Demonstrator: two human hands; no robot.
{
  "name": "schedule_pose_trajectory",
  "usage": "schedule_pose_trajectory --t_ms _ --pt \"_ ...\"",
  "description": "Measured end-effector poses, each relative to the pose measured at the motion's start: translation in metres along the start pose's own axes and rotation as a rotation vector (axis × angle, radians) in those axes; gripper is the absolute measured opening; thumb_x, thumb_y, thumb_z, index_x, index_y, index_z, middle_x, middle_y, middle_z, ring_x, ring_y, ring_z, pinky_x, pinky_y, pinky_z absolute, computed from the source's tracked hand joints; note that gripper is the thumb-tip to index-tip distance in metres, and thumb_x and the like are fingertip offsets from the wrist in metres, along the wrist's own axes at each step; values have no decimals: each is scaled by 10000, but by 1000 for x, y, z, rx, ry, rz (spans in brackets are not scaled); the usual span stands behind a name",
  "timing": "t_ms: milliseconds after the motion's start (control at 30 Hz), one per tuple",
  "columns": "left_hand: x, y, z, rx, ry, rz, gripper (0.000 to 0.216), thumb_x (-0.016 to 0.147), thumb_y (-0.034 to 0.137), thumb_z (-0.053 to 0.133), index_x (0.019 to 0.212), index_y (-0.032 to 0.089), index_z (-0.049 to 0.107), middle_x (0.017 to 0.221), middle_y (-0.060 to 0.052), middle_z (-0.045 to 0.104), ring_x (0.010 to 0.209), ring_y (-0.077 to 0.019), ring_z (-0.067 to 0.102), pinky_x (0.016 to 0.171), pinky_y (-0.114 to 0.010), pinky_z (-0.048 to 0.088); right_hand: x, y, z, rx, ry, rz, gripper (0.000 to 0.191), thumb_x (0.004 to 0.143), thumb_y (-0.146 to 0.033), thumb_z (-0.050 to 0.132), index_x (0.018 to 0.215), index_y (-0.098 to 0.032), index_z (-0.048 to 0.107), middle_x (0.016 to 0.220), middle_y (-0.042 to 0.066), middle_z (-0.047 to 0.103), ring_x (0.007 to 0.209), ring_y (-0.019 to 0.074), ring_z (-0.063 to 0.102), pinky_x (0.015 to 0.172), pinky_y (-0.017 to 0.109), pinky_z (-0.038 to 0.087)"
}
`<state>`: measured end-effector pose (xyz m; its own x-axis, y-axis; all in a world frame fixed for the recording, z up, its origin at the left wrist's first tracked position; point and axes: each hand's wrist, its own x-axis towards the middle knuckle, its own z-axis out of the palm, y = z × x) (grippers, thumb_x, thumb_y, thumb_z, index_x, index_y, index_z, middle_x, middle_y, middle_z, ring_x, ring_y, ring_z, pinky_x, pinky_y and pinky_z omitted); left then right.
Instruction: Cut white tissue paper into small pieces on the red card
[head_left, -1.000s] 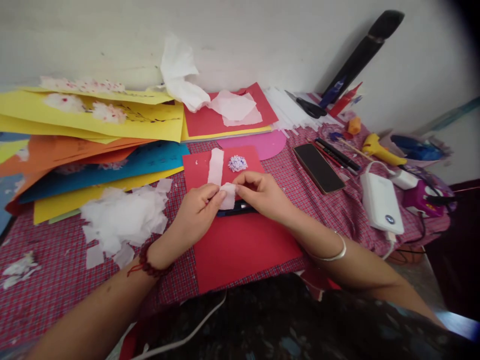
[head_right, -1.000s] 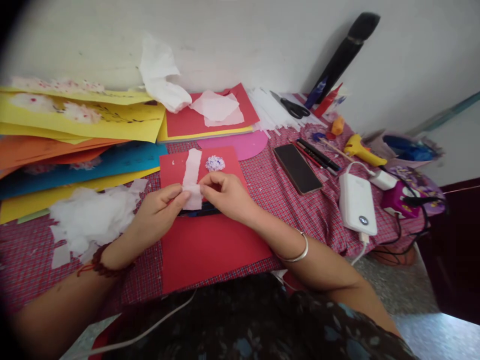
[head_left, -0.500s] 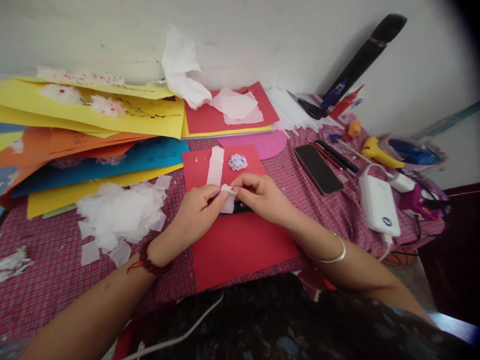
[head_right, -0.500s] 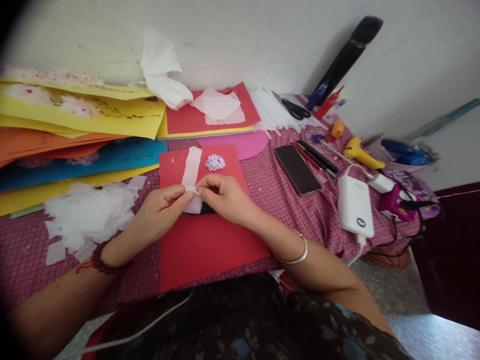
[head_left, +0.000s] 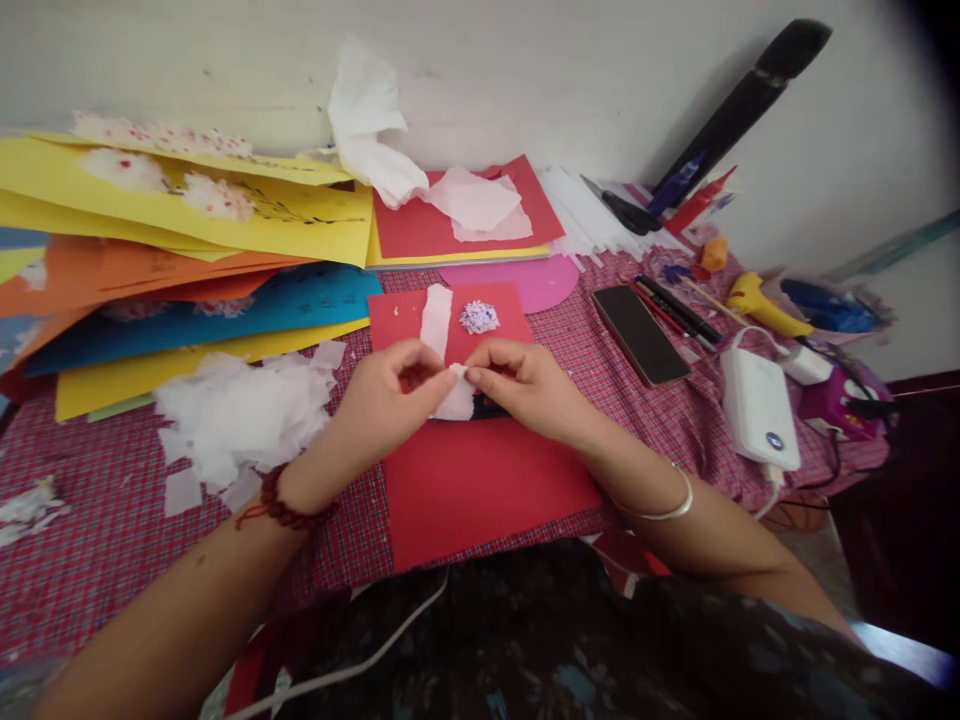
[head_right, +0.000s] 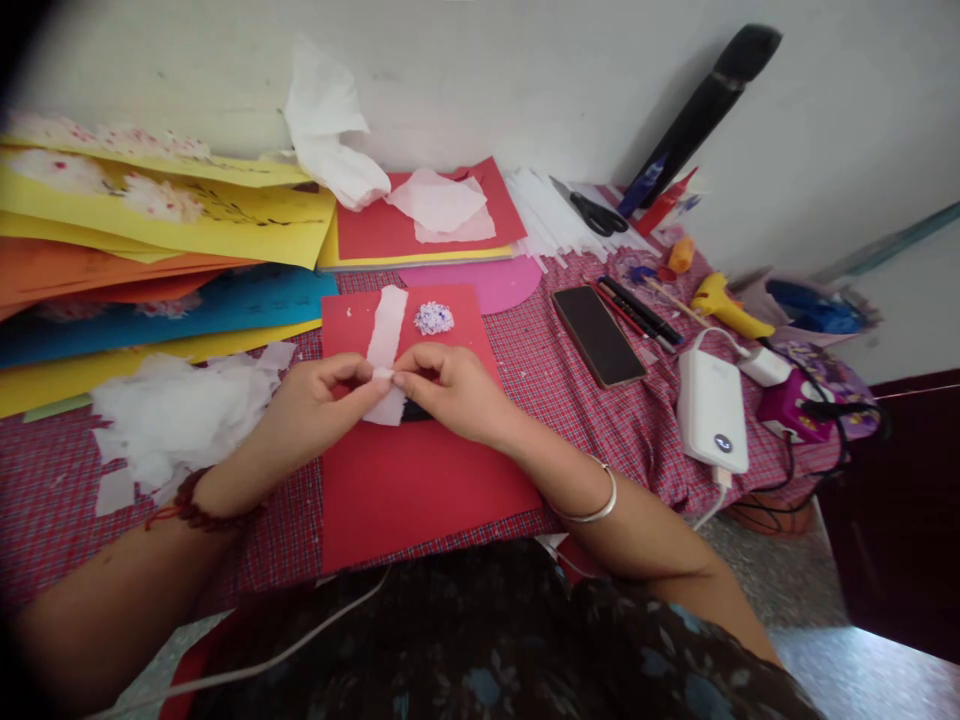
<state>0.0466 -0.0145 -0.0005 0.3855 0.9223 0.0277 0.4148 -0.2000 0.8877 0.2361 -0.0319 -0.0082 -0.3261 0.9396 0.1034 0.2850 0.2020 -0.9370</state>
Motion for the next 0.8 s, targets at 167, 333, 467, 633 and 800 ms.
schedule_pose_trajectory --t_ms 167,333,467,633,800 --pt "4 4 -17 23 58 91 317 743 277 660 1045 188 629 1091 -78 673 1021 -230 616 907 -365 468 0 1 0 -247 60 -80 137 904 -226 546 803 -165 616 792 14 631 734 134 564 692 269 414" --pt "-1 1 -2 165 -170 112 509 726 164 642 1233 194 611 1183 -106 685 1058 -269 632 914 -413 474 -3 -1 9 -433 -16 -238 169 904 -138 516 744 -171 562 807 25 628 735 132 555 696 269 400" --pt "1 -6 4 47 -97 57 445 764 123 618 1200 209 647 984 -55 731 836 -203 659 763 -342 491 -5 -8 3 -411 -39 -256 96 931 -159 521 880 -159 602 852 36 643 770 142 582 722 270 432" --pt "17 -15 -15 -556 270 -67 189 684 147 753 854 182 677 827 -15 706 719 -140 633 709 -281 514 -5 -8 -17 -718 -277 -153 203 843 -219 683 1028 -149 636 999 91 640 915 226 589 818 346 447" --pt "28 -16 -32 -979 425 -188 179 688 80 747 655 165 593 689 33 639 682 -80 617 742 -222 519 -3 -2 -13 -856 -393 -108 184 815 -165 661 997 -140 646 1014 119 624 927 253 572 834 372 440"
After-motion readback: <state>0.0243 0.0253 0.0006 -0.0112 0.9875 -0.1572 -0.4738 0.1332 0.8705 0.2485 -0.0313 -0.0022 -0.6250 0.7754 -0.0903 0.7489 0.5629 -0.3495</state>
